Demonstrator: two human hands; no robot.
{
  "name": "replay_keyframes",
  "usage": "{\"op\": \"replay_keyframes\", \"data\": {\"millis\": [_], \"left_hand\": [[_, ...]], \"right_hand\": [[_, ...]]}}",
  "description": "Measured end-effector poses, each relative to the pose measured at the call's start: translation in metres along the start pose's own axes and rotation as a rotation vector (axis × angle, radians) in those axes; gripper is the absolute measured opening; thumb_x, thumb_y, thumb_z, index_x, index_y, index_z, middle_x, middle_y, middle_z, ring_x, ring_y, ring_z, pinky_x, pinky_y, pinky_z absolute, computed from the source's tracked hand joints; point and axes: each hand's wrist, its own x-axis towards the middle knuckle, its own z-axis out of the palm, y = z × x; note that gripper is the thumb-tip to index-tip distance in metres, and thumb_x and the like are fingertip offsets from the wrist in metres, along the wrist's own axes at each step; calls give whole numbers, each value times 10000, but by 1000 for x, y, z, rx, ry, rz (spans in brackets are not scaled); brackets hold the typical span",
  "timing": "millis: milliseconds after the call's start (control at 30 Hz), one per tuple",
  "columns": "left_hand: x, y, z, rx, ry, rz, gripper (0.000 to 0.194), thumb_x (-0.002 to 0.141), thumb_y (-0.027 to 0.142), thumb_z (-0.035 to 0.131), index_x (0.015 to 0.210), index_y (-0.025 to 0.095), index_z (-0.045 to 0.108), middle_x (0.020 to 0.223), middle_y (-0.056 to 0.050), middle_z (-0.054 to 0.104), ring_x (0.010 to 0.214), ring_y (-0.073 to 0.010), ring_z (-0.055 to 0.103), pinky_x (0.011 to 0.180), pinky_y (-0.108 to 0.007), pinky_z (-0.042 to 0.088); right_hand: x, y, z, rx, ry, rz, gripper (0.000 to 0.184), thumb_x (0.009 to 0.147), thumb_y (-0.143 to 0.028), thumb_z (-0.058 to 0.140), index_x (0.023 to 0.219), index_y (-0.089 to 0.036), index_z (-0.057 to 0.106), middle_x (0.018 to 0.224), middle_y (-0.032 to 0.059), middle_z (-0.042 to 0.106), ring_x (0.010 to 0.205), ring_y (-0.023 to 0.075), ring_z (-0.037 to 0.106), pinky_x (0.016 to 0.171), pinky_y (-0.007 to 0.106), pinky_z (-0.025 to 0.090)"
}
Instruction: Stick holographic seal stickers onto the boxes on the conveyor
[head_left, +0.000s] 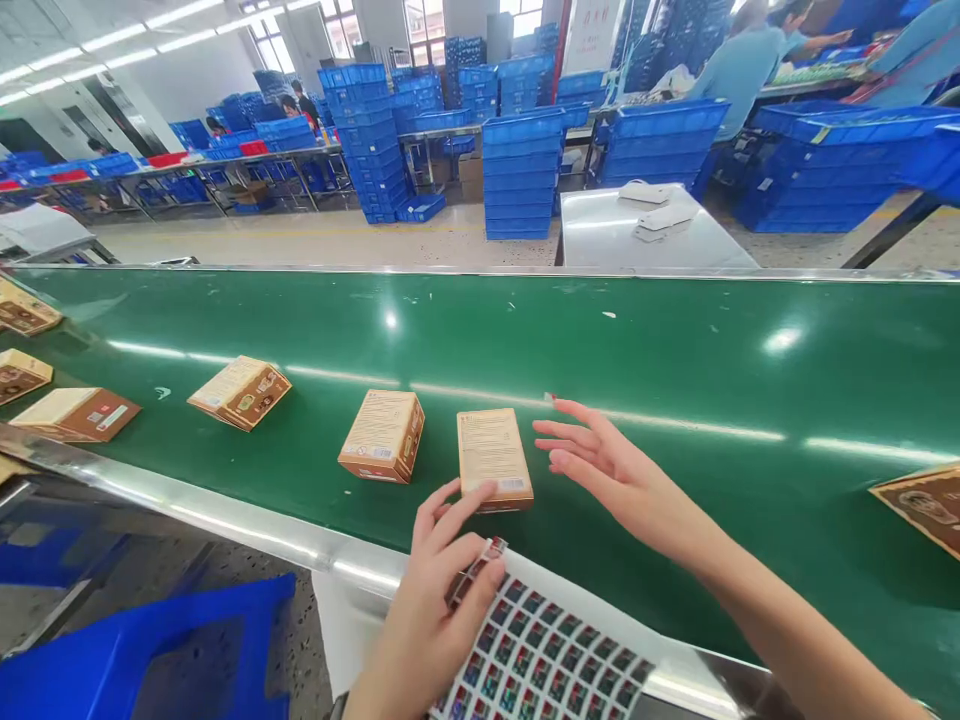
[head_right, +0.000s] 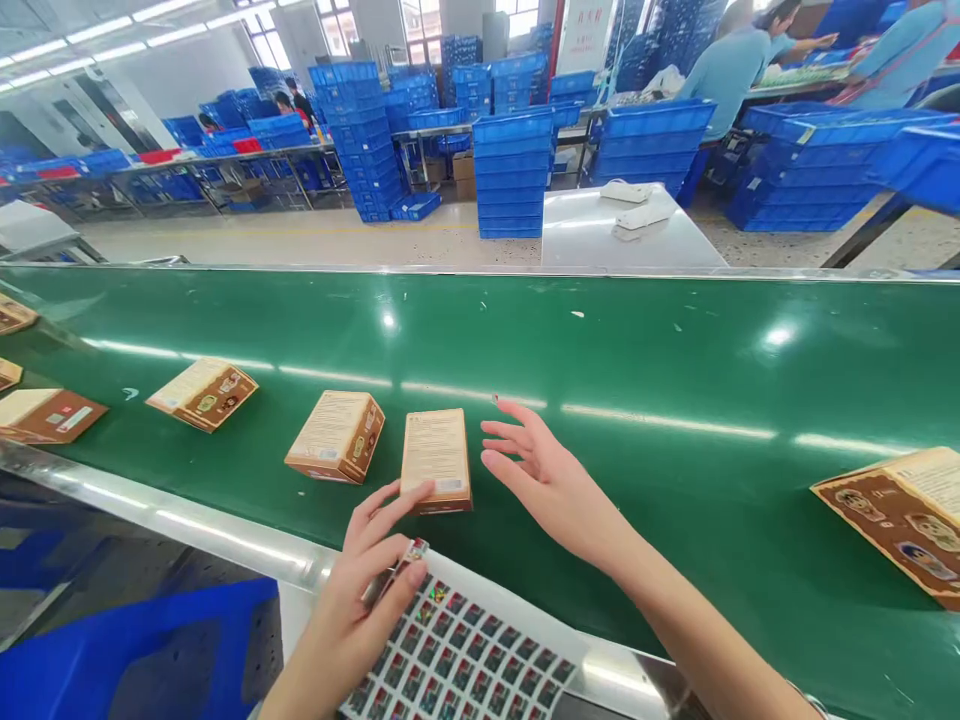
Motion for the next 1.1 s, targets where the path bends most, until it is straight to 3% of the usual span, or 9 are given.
{"op": "replay_keyframes", "data": {"millis": [100, 200, 267, 367, 567, 733, 833, 1000, 1100], "left_hand": [[-5, 5, 5, -37, -26, 6, 229, 1032, 259, 455, 832, 229, 561, 1611, 58, 375, 1437, -278, 247, 1149, -514, 341], [-4, 3, 7, -81, -65, 11, 226, 1029, 264, 465, 829, 225, 564, 1600, 50, 403, 1387, -282, 296, 1122, -507, 371], [0, 0, 9, -104, -86, 6, 233, 1031, 266, 460, 827, 221, 563, 1589, 39, 428, 1364, -282, 319, 1111, -504, 382], [4, -3, 15, -119, -118, 8, 232, 1028, 263, 465, 824, 216, 562, 1580, 30, 444, 1348, -284, 332, 1101, -504, 387], [12, 3, 22, -157, -166, 16, 203, 1005, 237, 505, 814, 217, 572, 1566, 61, 459, 1326, -276, 356, 1094, -490, 398], [17, 10, 28, -177, -199, 38, 192, 993, 221, 521, 813, 212, 586, 1547, 50, 488, 1296, -270, 386, 1083, -474, 413], [21, 13, 34, -178, -200, 59, 198, 987, 213, 530, 798, 202, 589, 1542, 22, 497, 1283, -269, 403, 1078, -464, 415], [29, 21, 45, -178, -227, 117, 192, 981, 180, 535, 797, 196, 584, 1552, 7, 483, 1263, -251, 430, 1083, -446, 402], [32, 28, 51, -197, -239, 151, 199, 980, 173, 536, 785, 195, 573, 1543, -3, 498, 1257, -246, 444, 1084, -441, 397]], "right_hand": [[17, -5, 11, 86, 71, 25, 568, 898, -533, 627, 1392, -296, 476, 1405, 103, 600, 1229, 272, 606, 1056, 501, 472], [27, -5, 19, 188, 200, 45, 376, 858, -542, 670, 1100, -255, 685, 1400, 83, 607, 1249, 282, 580, 1046, 464, 460], [31, -2, 24, 259, 217, 73, 308, 821, -522, 713, 898, -225, 725, 1363, 85, 636, 1300, 290, 538, 1057, 429, 435], [33, 6, 31, 307, 187, 143, 272, 765, -475, 768, 771, -208, 715, 1303, 90, 676, 1294, 298, 541, 1033, 398, 423], [24, 11, 29, 342, 225, 223, 272, 735, -468, 785, 745, -210, 700, 1305, 51, 672, 1080, 251, 640, 833, 318, 470], [18, 10, 17, 245, 231, 207, 281, 746, -467, 773, 716, -207, 670, 1277, 46, 677, 1044, 236, 644, 786, 299, 471], [13, 13, 12, 132, 263, 161, 304, 765, -490, 740, 731, -205, 638, 1291, 73, 655, 1015, 251, 657, 761, 327, 491], [3, 16, 5, -248, 419, 22, 254, 854, -463, 640, 784, -219, 619, 1236, 92, 657, 961, 252, 677, 801, 392, 512], [1, 14, -3, -327, 487, 28, 275, 860, -463, 653, 982, -225, 593, 1191, 103, 669, 829, 223, 704, 699, 364, 544]]}}
